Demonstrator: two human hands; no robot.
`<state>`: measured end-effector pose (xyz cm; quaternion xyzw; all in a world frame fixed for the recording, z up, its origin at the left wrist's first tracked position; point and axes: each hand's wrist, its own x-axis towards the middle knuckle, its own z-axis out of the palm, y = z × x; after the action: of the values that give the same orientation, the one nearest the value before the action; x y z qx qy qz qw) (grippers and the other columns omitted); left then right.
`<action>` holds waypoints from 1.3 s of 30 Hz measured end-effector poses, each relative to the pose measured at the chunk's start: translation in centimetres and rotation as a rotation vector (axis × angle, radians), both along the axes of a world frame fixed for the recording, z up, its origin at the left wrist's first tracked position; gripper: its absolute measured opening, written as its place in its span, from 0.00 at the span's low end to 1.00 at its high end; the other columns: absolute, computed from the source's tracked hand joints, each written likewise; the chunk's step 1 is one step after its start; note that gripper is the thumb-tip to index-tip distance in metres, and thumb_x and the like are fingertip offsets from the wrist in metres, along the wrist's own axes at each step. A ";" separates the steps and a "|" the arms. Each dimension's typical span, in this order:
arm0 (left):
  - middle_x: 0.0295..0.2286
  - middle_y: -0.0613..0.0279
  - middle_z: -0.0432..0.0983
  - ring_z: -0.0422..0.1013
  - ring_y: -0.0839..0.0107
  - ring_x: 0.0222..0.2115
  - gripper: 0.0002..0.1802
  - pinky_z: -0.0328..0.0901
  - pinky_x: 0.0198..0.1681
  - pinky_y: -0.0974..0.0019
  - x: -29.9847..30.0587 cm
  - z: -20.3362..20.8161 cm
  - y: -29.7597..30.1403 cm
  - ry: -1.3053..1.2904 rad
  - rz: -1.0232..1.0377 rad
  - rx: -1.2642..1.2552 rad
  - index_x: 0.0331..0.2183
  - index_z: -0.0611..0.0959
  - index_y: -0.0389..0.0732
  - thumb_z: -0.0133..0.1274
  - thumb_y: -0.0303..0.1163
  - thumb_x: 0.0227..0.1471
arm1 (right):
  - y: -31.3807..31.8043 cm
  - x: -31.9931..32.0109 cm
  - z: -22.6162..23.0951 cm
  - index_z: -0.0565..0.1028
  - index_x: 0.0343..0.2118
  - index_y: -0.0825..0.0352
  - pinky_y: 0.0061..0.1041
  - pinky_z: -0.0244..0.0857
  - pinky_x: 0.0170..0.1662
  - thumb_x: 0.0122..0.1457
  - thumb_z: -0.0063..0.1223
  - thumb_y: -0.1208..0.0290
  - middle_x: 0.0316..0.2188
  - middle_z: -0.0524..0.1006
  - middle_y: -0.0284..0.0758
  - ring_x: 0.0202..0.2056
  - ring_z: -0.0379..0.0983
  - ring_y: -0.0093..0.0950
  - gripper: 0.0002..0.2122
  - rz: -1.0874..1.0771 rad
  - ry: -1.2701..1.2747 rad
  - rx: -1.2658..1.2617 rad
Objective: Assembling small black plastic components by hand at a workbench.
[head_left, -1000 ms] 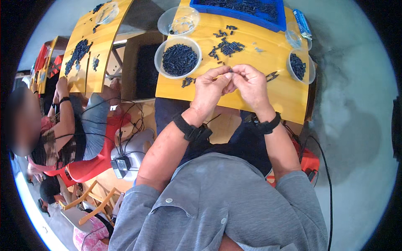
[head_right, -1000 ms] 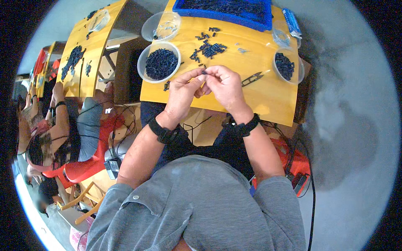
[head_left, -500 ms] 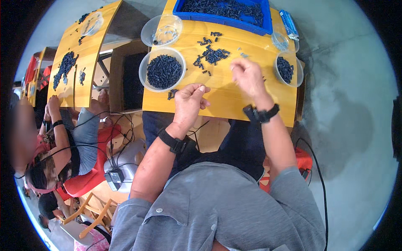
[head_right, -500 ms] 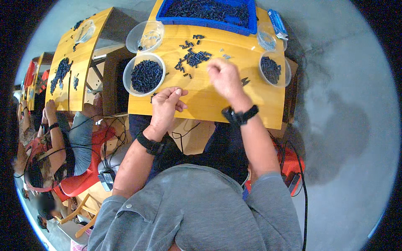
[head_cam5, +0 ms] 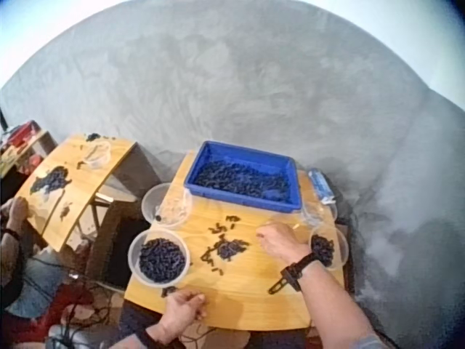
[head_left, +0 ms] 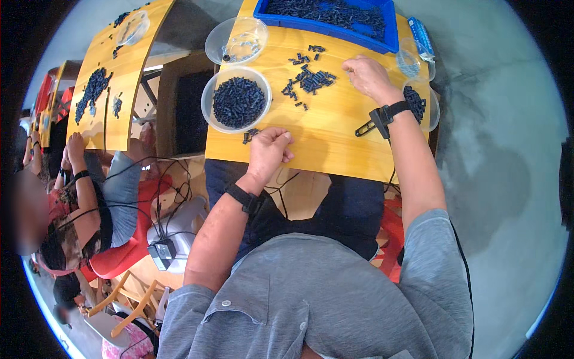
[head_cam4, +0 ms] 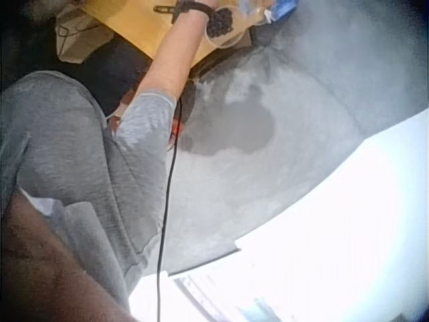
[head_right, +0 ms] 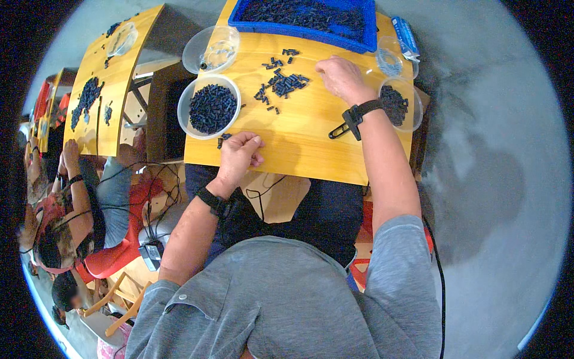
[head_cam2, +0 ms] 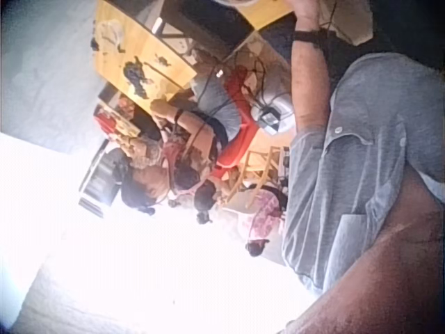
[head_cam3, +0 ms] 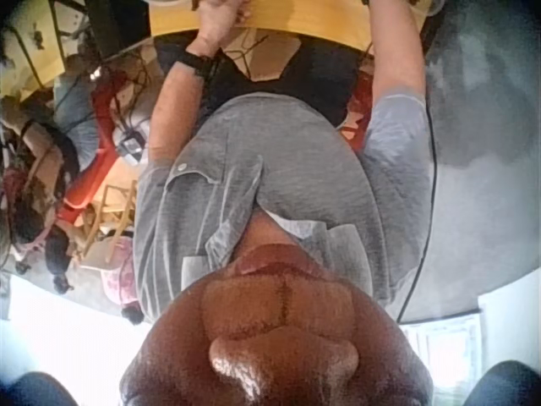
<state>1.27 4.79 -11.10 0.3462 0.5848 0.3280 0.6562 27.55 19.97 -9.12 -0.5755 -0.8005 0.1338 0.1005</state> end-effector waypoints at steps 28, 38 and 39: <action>0.25 0.62 0.74 0.70 0.78 0.18 0.09 0.67 0.22 0.75 -0.5 -0.7 -0.2 -0.063 -0.014 0.032 0.33 0.77 0.32 0.48 0.28 0.55 | -0.8 -1.1 0.1 0.74 0.28 0.69 0.24 0.65 0.26 0.52 0.48 0.75 0.21 0.75 0.36 0.23 0.72 0.26 0.04 -0.296 0.660 -0.065; 0.27 0.62 0.74 0.70 0.78 0.20 0.09 0.68 0.23 0.75 -0.8 -1.2 -0.3 -0.114 -0.002 0.016 0.34 0.77 0.33 0.48 0.29 0.55 | -1.7 1.2 -2.3 0.75 0.30 0.69 0.28 0.66 0.33 0.51 0.48 0.75 0.24 0.76 0.43 0.27 0.74 0.32 0.06 -0.301 0.451 0.025; 0.28 0.62 0.74 0.71 0.78 0.20 0.09 0.68 0.23 0.75 -0.9 -1.4 -0.3 -0.118 -0.004 0.014 0.34 0.77 0.33 0.48 0.29 0.55 | -1.8 1.3 -2.3 0.75 0.30 0.69 0.28 0.66 0.33 0.51 0.48 0.75 0.24 0.76 0.43 0.27 0.74 0.32 0.06 -0.302 0.451 0.024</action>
<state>0.40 4.46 -12.51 0.3321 0.5420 0.3508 0.6877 28.86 18.16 -11.46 -0.6427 -0.6647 0.2325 0.3018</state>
